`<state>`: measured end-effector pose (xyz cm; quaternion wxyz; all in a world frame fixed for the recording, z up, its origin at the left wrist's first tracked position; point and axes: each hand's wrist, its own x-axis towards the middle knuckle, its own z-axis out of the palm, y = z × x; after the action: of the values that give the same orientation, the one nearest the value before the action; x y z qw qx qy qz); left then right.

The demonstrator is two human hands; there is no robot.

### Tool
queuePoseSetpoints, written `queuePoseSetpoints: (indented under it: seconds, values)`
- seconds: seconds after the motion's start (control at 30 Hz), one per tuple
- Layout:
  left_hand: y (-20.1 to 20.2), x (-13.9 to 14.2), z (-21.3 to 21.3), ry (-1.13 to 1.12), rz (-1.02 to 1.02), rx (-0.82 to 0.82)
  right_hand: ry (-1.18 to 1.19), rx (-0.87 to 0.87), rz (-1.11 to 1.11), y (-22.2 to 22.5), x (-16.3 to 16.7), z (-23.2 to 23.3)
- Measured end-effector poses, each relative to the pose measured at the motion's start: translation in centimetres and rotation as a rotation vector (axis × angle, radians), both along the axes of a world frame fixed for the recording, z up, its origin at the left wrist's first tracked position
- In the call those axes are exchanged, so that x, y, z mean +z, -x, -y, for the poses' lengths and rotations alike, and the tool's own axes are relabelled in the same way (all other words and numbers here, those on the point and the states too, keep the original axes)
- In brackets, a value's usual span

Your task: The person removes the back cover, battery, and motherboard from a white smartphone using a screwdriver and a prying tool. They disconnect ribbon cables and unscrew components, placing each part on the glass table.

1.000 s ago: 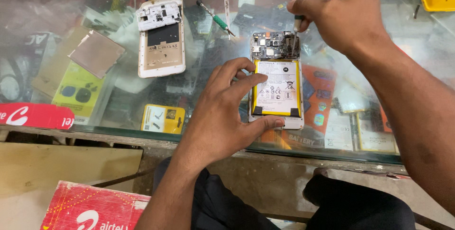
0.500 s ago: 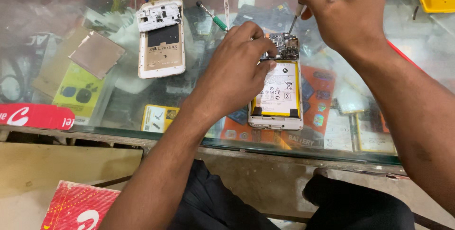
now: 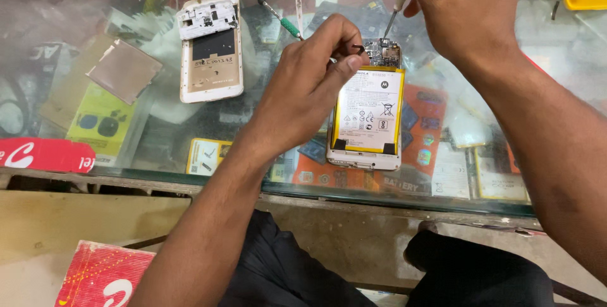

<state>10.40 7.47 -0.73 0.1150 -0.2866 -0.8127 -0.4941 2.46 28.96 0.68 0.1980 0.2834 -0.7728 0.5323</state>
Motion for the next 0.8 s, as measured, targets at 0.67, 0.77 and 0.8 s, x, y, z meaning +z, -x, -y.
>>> queuePoseSetpoints:
  seconds: [0.67, 0.77, 0.8]
  values:
    - [-5.3, -0.9, 5.2, -1.393, 0.480, 0.015, 0.066, 0.047, 0.001, 0.7, -0.7, -0.6]
    - [-6.8, -2.2, 5.5, -1.479, 0.578, -0.218, 0.057, 0.058, 0.014, 0.8, -0.9, -0.6]
    - [-7.1, -2.5, 5.7, -1.527, 0.634, -0.301, 0.047, 0.059, 0.010, 0.9, -1.0, -0.7]
